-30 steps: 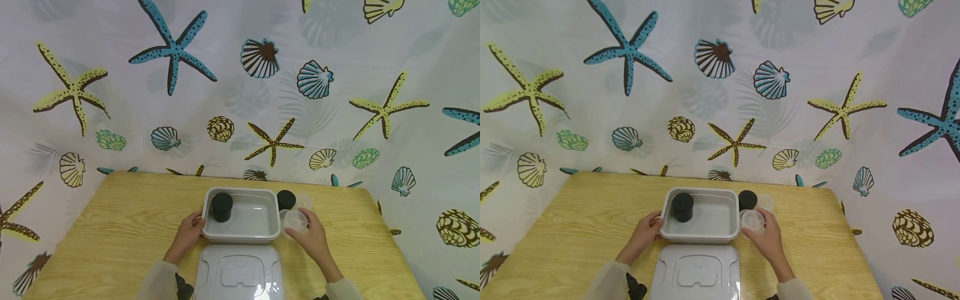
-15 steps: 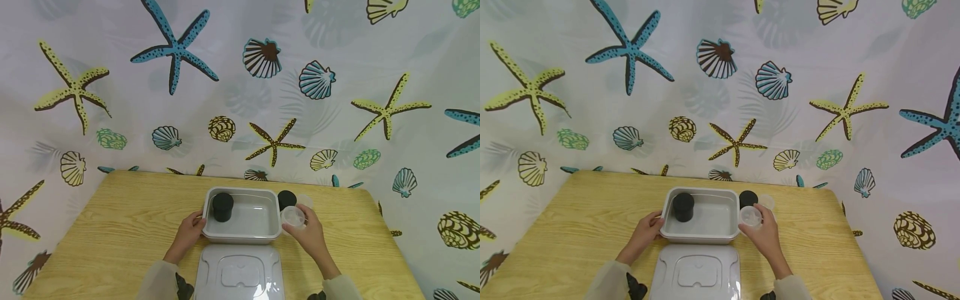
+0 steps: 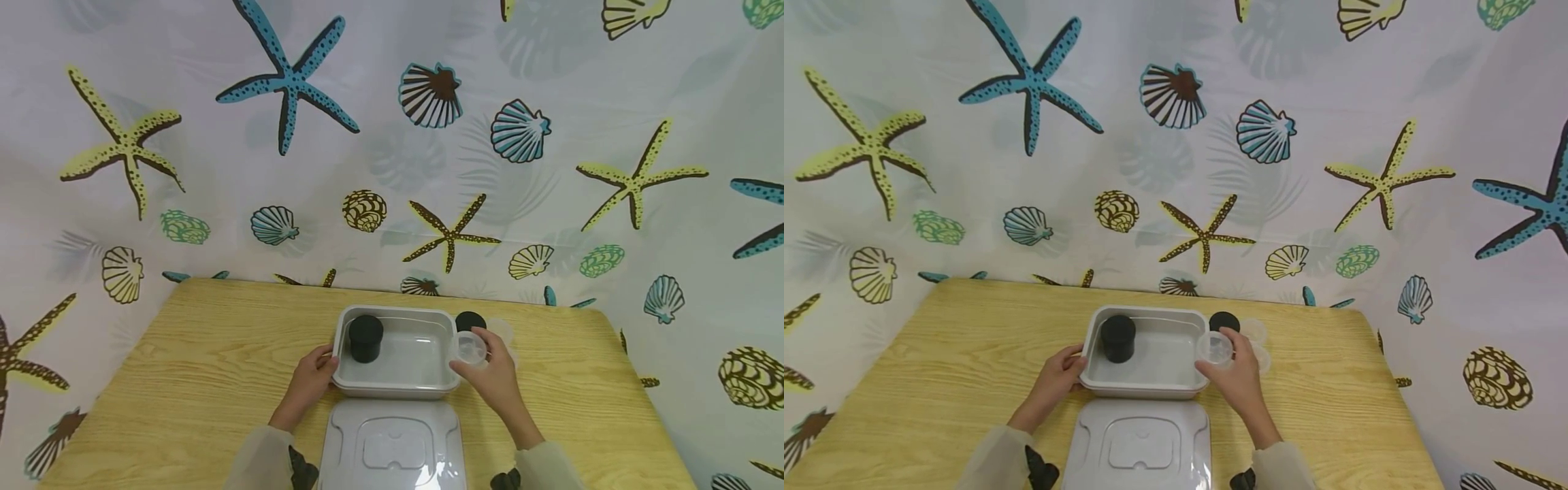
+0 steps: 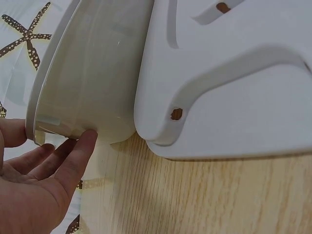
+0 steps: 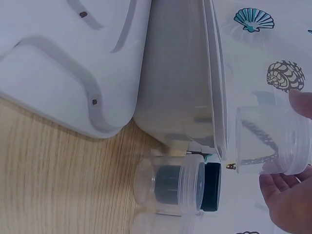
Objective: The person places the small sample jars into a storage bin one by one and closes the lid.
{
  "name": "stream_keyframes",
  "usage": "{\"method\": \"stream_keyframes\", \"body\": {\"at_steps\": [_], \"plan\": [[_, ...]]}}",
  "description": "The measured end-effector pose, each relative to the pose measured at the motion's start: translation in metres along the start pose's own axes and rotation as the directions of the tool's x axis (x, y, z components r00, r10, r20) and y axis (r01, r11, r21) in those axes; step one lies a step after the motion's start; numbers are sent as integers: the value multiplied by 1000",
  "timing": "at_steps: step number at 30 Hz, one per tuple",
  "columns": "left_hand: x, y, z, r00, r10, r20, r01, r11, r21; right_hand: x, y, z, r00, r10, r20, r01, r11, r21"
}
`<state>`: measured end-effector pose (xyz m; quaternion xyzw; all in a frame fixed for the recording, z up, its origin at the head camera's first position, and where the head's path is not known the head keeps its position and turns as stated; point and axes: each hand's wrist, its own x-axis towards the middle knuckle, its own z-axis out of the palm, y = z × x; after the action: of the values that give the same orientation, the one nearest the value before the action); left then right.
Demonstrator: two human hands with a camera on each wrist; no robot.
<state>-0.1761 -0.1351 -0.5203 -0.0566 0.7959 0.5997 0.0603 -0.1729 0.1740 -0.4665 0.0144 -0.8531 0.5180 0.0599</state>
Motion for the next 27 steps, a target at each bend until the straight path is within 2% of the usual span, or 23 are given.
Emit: {"method": "stream_keyframes", "body": {"at_steps": [13, 27], "plan": [[-1, 2, 0, 1000, -17, -4, 17, 1000, 6, 2, -6, 17, 1000, -25, 0, 25, 999, 39], [-1, 1, 0, 1000, -3, -3, 3, 1000, 3, 2, -8, 32, 998, -56, 20, 56, 998, 9]]}}
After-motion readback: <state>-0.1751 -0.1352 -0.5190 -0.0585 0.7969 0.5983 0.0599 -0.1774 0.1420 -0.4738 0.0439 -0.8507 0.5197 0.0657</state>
